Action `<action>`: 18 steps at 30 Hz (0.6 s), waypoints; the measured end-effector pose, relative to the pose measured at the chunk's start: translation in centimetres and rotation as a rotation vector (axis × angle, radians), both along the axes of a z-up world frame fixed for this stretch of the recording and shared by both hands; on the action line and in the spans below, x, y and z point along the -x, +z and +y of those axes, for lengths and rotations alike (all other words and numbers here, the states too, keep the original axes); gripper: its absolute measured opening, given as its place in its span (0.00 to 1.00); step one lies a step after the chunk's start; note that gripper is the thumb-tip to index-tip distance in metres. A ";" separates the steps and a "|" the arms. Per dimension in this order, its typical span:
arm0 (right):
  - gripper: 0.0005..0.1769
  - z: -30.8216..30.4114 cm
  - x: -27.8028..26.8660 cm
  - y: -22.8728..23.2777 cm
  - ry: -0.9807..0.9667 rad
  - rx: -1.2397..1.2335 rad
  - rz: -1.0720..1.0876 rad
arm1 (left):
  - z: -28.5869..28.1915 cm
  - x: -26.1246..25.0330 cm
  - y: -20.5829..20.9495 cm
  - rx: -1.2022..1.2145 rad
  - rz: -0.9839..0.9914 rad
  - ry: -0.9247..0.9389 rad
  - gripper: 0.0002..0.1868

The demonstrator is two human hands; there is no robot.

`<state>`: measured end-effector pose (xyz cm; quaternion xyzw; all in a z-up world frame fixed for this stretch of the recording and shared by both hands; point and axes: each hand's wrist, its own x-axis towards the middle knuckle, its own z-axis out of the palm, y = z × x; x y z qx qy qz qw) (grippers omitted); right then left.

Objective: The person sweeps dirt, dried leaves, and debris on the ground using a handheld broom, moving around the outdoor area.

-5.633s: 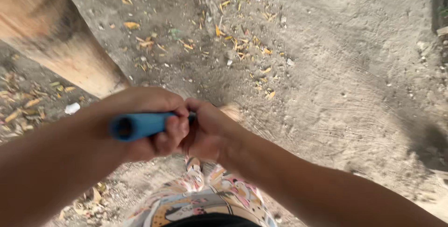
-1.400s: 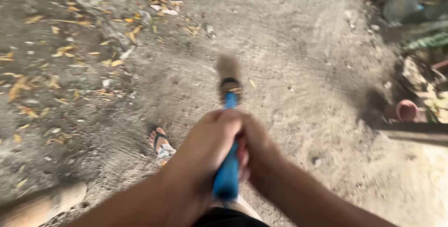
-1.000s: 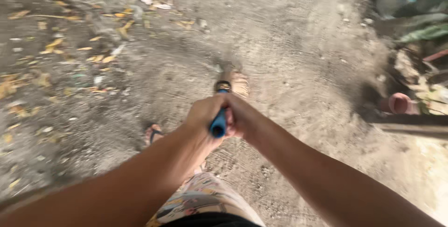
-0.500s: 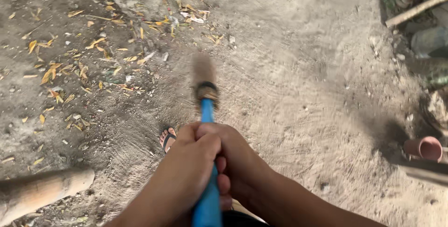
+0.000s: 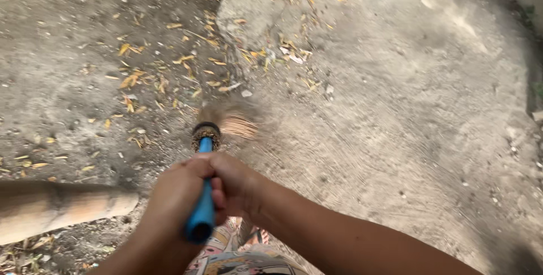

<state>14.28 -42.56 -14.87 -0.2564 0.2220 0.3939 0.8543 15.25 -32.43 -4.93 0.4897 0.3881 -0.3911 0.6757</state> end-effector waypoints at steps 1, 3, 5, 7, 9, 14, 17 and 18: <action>0.14 0.2 0.1 0.7 0.031 -0.049 -0.135 | -0.7 0.2 0.5 -0.084 -0.061 -0.024 0.05; 0.14 -0.5 0.8 2.3 -0.026 -0.009 -0.144 | -1.9 0.6 1.8 -0.164 -0.110 -0.054 0.07; 0.13 -1.1 2.0 4.2 -0.094 0.035 -0.144 | -2.3 0.5 3.2 -0.271 -0.095 -0.285 0.10; 0.11 -1.2 2.6 6.1 -0.133 0.207 -0.131 | -2.2 0.0 4.7 -0.295 -0.036 -0.379 0.09; 0.12 -2.2 2.6 7.5 -0.208 0.313 0.014 | -2.6 -1.1 5.1 -0.314 0.013 -0.475 0.09; 0.17 -6.7 1.1 5.0 -0.461 0.351 0.256 | -5.5 -3.3 1.2 0.242 0.076 -0.377 0.08; 0.26 -8.8 -0.5 2.7 -0.418 0.376 0.201 | -7.5 -5.4 -1.5 0.335 0.069 -0.353 0.08; 0.27 -8.8 -1.3 1.9 -0.381 0.294 0.154 | -7.5 -5.8 -2.1 0.335 0.063 -0.349 0.08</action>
